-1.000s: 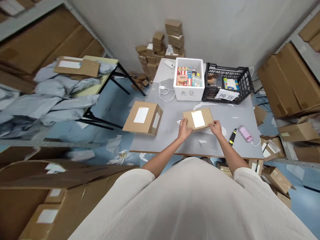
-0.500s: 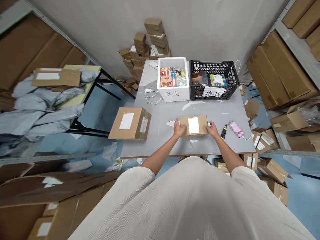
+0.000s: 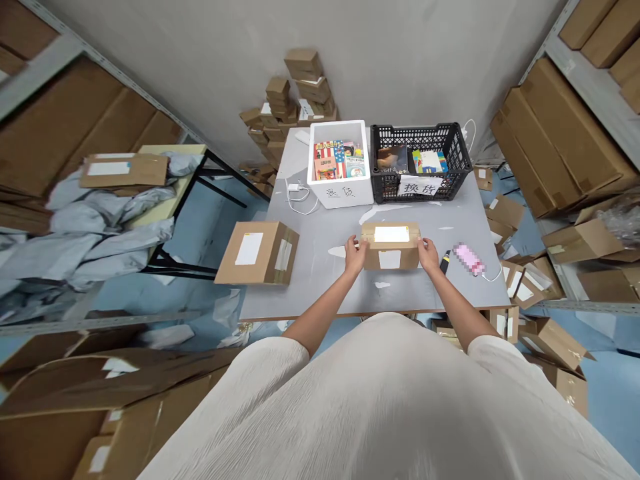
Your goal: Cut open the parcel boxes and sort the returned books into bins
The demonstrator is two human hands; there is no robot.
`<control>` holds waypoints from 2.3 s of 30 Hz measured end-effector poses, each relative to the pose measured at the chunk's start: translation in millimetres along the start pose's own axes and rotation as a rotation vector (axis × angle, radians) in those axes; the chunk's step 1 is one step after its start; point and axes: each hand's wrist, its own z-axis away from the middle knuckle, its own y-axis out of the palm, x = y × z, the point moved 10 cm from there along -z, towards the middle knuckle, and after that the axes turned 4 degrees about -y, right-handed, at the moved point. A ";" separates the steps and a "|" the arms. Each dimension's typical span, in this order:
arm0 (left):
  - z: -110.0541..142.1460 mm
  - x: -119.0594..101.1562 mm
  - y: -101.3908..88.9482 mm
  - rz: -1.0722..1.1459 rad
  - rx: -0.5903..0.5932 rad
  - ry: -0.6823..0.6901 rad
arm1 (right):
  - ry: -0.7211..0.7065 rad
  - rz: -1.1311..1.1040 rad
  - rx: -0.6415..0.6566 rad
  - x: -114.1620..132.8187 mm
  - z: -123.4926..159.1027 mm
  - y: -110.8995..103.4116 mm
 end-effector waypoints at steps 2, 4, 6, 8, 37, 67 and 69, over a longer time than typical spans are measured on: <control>2.6 11.4 3.6 -0.053 0.007 -0.011 | 0.132 0.027 0.011 -19.9 9.3 -0.8; 5.6 29.2 5.1 -0.131 0.027 -0.039 | 0.230 0.077 0.066 -38.3 21.6 3.6; 8.4 45.1 5.4 -0.195 0.060 -0.050 | 0.277 0.077 0.130 -51.3 32.8 10.5; 10.2 51.2 5.8 -0.208 0.085 -0.012 | 0.314 0.007 0.163 -59.9 40.5 16.5; 79.8 86.0 -5.0 0.165 0.314 -0.055 | 0.103 -0.365 0.203 -35.3 116.9 8.5; 21.8 85.3 14.8 -0.046 0.217 -0.043 | 0.164 -0.115 0.166 -59.6 52.7 16.5; 16.2 78.1 14.4 -0.050 0.181 -0.027 | 0.189 -0.119 0.125 -63.6 47.7 14.9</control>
